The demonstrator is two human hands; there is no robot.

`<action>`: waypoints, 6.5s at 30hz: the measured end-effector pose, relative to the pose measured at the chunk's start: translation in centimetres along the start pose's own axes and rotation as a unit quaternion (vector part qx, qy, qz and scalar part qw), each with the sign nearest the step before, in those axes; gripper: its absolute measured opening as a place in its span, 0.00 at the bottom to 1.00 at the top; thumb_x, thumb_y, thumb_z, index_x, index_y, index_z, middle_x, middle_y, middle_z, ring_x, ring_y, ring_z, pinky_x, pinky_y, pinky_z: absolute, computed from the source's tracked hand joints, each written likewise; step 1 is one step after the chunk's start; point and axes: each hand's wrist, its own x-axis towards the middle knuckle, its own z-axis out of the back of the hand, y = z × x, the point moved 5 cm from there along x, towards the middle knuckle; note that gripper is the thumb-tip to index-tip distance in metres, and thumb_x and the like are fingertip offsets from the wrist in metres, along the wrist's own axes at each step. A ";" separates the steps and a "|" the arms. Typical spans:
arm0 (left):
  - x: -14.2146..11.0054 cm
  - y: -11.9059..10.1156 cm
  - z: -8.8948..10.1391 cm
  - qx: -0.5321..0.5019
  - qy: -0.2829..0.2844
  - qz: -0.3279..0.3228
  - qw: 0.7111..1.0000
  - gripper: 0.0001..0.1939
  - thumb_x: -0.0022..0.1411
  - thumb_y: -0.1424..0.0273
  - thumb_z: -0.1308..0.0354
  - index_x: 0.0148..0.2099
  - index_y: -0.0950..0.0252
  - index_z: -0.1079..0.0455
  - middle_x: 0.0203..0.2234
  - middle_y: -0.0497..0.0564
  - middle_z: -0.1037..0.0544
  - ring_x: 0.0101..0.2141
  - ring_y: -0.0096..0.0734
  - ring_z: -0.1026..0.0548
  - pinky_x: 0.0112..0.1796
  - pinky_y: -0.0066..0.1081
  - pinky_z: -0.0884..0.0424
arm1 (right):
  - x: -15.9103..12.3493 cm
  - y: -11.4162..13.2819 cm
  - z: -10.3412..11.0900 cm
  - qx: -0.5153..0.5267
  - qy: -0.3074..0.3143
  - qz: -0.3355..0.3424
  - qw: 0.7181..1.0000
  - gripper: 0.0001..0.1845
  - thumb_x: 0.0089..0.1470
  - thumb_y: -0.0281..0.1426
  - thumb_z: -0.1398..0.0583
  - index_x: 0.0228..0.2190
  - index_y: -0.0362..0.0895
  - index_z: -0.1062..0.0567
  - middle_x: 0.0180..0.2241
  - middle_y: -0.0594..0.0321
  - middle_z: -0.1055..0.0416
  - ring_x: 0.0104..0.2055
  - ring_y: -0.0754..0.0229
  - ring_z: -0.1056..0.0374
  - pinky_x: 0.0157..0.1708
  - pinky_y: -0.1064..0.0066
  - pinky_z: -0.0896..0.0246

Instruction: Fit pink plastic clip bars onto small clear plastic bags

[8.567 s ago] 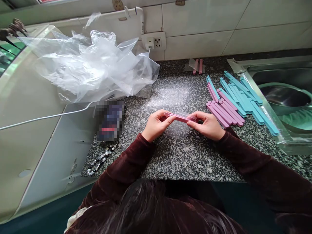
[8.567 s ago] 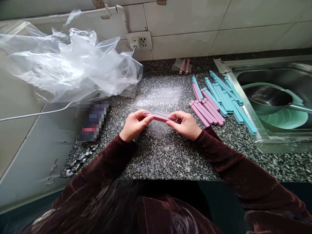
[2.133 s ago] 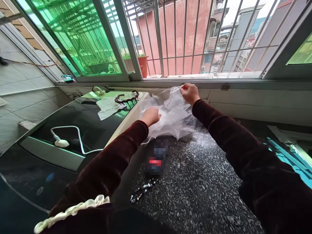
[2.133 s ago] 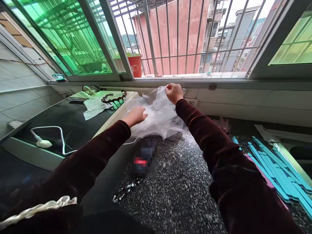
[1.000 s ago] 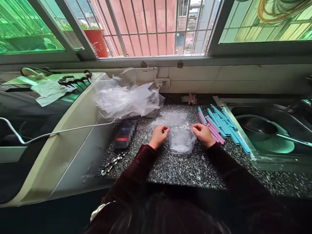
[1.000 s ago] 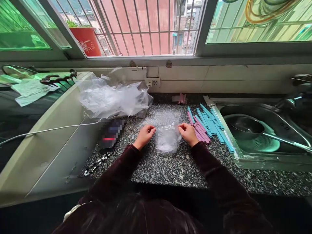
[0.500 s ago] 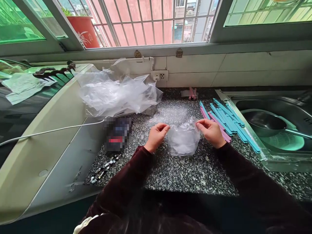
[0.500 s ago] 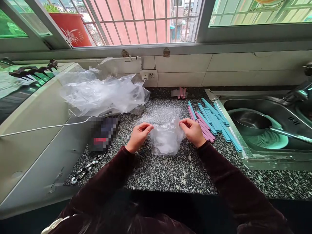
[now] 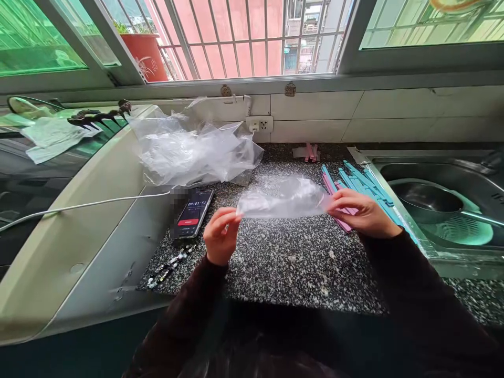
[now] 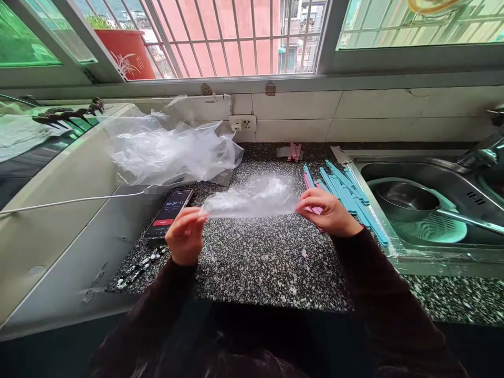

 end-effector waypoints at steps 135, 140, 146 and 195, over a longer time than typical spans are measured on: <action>0.6 12.0 -5.1 -0.077 0.091 0.379 0.918 0.03 0.52 0.72 0.46 0.29 0.66 0.31 0.23 0.46 0.26 0.27 0.25 0.30 0.33 0.26 0.34 | 6.2 -7.5 -9.1 0.270 -0.003 -0.287 0.919 0.17 0.34 0.40 0.33 0.21 0.40 0.29 0.16 0.71 0.39 0.17 0.73 0.50 0.16 0.77 0.57; 0.7 12.0 -4.9 -0.093 0.066 0.389 0.914 0.03 0.53 0.73 0.46 0.29 0.66 0.32 0.22 0.45 0.28 0.25 0.24 0.30 0.30 0.24 0.34 | 6.2 -8.5 -7.3 0.221 -0.077 -0.250 0.939 0.10 0.42 0.36 0.39 0.24 0.41 0.27 0.20 0.67 0.35 0.20 0.70 0.46 0.21 0.75 0.49; 0.8 11.7 -5.0 -0.132 0.053 0.389 0.910 0.03 0.55 0.74 0.47 0.30 0.66 0.33 0.23 0.46 0.27 0.26 0.23 0.27 0.31 0.24 0.33 | 5.8 -9.1 -7.4 0.161 0.013 -0.233 0.959 0.17 0.39 0.31 0.38 0.35 0.41 0.24 0.31 0.61 0.27 0.30 0.63 0.36 0.35 0.67 0.38; -3.1 5.4 -10.0 0.253 0.465 0.058 0.846 0.29 0.61 0.54 0.53 0.59 0.65 0.39 0.60 0.59 0.40 0.59 0.46 0.41 0.57 0.46 0.45 | 6.4 -7.0 -2.2 0.254 -0.181 -0.203 0.928 0.08 0.45 0.35 0.39 0.29 0.45 0.25 0.31 0.62 0.26 0.37 0.60 0.31 0.38 0.66 0.35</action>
